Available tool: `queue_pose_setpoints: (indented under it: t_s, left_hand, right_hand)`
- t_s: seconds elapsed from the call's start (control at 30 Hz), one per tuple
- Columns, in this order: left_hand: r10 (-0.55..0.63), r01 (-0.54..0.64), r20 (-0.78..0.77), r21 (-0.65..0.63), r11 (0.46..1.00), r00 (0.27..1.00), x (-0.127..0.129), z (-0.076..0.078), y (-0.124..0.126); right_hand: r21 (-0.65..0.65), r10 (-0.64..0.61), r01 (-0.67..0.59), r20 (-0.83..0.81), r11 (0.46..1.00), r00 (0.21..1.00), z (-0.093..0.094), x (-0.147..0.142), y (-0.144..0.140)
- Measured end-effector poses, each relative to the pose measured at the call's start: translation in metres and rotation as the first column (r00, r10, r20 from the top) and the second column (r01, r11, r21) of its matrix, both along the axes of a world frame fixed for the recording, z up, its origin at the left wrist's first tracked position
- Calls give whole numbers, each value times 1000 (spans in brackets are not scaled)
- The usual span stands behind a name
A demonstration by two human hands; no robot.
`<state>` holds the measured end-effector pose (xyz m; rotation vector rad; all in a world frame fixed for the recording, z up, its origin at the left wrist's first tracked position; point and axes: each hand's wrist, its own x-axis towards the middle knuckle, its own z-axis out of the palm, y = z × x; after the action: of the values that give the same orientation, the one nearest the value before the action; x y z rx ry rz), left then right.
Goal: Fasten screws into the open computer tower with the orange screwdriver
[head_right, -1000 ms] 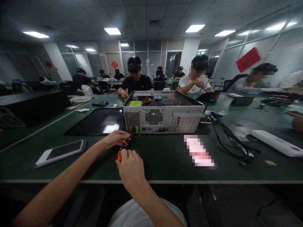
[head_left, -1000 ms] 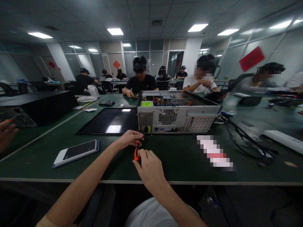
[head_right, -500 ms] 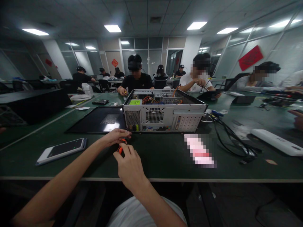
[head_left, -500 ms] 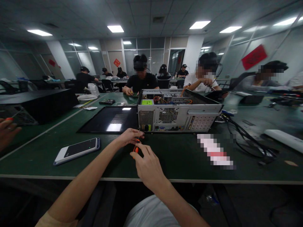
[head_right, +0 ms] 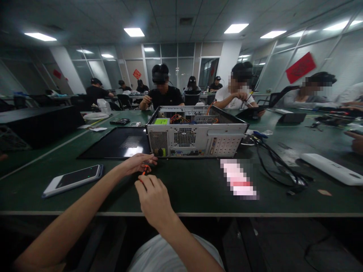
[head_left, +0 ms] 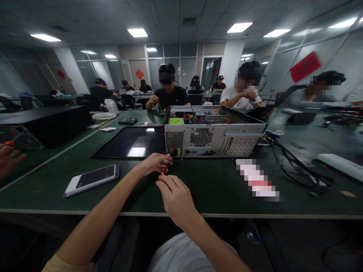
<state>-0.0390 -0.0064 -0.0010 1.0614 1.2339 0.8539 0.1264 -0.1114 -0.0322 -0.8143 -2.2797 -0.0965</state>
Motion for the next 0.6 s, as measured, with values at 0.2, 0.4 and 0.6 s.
queue_pose_setpoints:
  t_s: [0.2, 0.4, 0.6]
  left_hand:
    - [-41, 43, -65, 28, 999, 997, -3, -4, 2]
    - [-1, 2, -13, 20, 1000, 1000, 0, -4, 0]
    - [7, -7, -12, -3, 1000, 1000, 3, -1, -1]
  right_hand:
    - [-4, 49, -49, 107, 999, 993, 6, 1, 1]
    - [-25, -36, 38, 83, 999, 996, 11, -1, -2]
    - [-119, -154, 155, 15, 981, 988, 8, -2, -3]
